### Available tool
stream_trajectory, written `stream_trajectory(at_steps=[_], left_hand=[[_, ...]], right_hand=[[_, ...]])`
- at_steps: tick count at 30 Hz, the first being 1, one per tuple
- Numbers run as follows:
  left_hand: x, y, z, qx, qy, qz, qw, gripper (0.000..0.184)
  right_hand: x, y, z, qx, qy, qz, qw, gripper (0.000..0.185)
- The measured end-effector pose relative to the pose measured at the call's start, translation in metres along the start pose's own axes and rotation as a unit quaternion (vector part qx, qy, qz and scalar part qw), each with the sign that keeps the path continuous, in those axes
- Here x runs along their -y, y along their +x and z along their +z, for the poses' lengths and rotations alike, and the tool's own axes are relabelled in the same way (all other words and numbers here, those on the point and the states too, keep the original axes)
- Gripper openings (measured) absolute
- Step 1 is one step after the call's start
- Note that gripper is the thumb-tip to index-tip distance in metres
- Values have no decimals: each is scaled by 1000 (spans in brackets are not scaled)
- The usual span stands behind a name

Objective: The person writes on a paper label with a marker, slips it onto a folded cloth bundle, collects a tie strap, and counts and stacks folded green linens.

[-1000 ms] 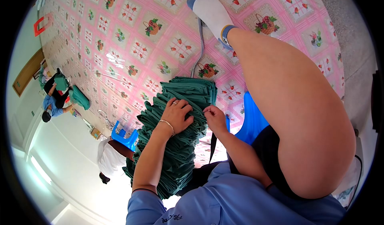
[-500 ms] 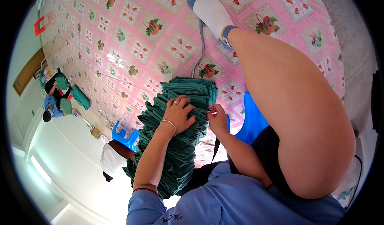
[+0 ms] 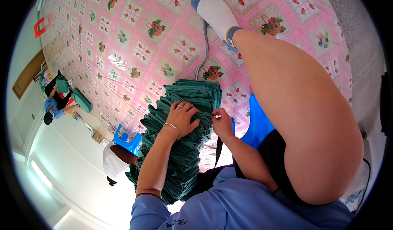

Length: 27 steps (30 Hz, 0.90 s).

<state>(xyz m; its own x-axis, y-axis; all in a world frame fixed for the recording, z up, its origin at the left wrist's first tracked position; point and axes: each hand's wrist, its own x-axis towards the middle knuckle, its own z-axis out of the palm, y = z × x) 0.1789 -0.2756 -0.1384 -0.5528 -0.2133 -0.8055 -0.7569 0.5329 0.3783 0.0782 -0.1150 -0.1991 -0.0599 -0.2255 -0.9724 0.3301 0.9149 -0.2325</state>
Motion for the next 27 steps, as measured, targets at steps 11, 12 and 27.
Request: stream_trajectory(at_steps=[11,12,27], left_hand=[[3,5,1,-15,-27,-3,1000,24],[5,5,2,-20,-29,-2,999,24],[9,13,-4,43,-36,-7,998,24]], right_hand=[[-2,8,7,26,14,-51,998,26],[-5,9,9,20,12,-76,997,26],[-9,11,11,-17,13,-195,981,17]])
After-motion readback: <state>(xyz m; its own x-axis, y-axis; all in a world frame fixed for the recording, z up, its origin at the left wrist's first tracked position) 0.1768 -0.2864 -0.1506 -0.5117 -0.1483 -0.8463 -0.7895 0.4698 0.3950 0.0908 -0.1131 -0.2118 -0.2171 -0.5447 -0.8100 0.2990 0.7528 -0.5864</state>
